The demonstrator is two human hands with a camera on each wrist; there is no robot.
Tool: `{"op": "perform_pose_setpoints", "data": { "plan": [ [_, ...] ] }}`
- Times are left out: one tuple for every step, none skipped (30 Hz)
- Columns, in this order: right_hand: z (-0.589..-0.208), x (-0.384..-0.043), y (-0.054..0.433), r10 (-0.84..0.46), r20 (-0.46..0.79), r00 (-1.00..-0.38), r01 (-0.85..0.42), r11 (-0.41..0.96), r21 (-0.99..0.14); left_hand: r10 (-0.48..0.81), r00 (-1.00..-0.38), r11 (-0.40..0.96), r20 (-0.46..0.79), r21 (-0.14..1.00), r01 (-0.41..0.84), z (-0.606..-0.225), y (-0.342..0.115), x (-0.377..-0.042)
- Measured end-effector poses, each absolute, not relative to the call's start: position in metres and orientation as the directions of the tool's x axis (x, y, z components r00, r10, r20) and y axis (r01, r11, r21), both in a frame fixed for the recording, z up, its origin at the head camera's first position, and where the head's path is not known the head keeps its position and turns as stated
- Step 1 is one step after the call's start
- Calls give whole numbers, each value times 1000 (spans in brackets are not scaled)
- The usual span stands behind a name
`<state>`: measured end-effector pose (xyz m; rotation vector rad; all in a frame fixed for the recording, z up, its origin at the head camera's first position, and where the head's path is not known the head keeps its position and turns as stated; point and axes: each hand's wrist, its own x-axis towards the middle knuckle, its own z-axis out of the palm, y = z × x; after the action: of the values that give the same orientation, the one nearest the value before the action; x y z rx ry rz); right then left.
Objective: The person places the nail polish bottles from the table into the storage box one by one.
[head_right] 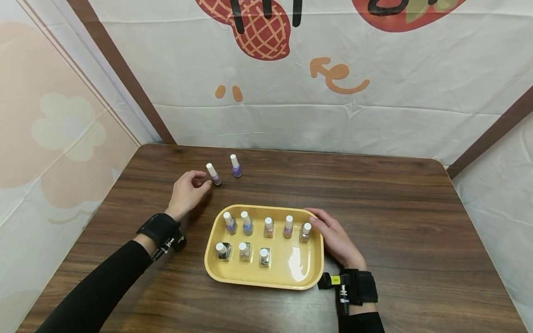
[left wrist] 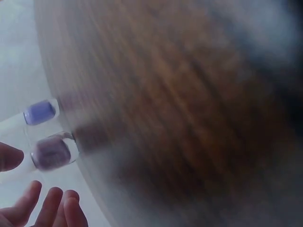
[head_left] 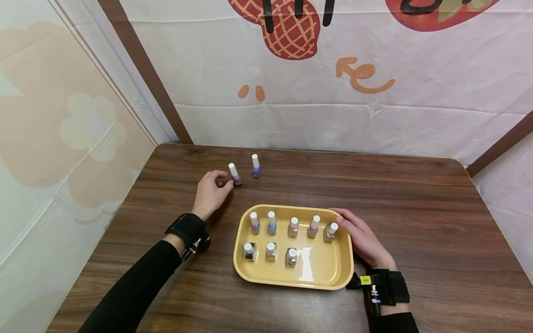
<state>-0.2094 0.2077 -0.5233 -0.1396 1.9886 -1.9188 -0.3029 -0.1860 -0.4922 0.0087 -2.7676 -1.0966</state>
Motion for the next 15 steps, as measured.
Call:
{"op": "perform_pose_setpoints", "data": {
  "plan": [
    [-523,-209,208,-324,-196,-925,184,68,-981,-67,-987,733,148,679,52,-493,-186,-305],
    [-523,-209,208,-324,-197,-925,184,69,-980,-69,-987,733,144,679,48,-494,-186,-306],
    [-523,-209,208,-325,-198,-925,186,68,-980,-69,-988,734,141,678,46,-494,-186,-308],
    [-523,-209,208,-324,-200,-925,187,69,-980,-67,-988,735,140,677,46,-494,-185,-309],
    [-523,-210,208,-324,-202,-924,189,70,-979,-64,-988,736,139,676,47,-494,-185,-310],
    [-523,-210,208,-323,-203,-925,191,68,-979,-61,-989,736,137,675,48,-494,-184,-311],
    [-524,-210,208,-323,-203,-924,191,69,-979,-59,-989,735,134,677,48,-494,-183,-312],
    [-524,-210,208,-323,-204,-924,192,69,-979,-58,-990,735,130,677,46,-493,-182,-312],
    [-524,-210,208,-323,-206,-924,194,70,-979,-57,-990,737,125,675,43,-493,-181,-313],
    [-524,-210,208,-322,-207,-924,193,72,-978,-56,-991,737,118,675,38,-493,-180,-314],
    [-524,-210,208,-322,-207,-924,193,73,-978,-57,-992,738,109,674,31,-492,-179,-314],
    [-523,-210,208,-323,-207,-924,193,73,-978,-58,-993,740,100,673,25,-492,-178,-315],
    [-523,-210,208,-324,-207,-923,193,73,-978,-58,-994,743,93,669,19,-492,-178,-316],
    [-523,-210,208,-324,-207,-923,194,73,-978,-57,-994,746,88,666,17,-492,-178,-316],
    [-524,-210,208,-323,-208,-923,195,73,-978,-54,-995,747,84,664,15,-491,-177,-317]
  ]
}}
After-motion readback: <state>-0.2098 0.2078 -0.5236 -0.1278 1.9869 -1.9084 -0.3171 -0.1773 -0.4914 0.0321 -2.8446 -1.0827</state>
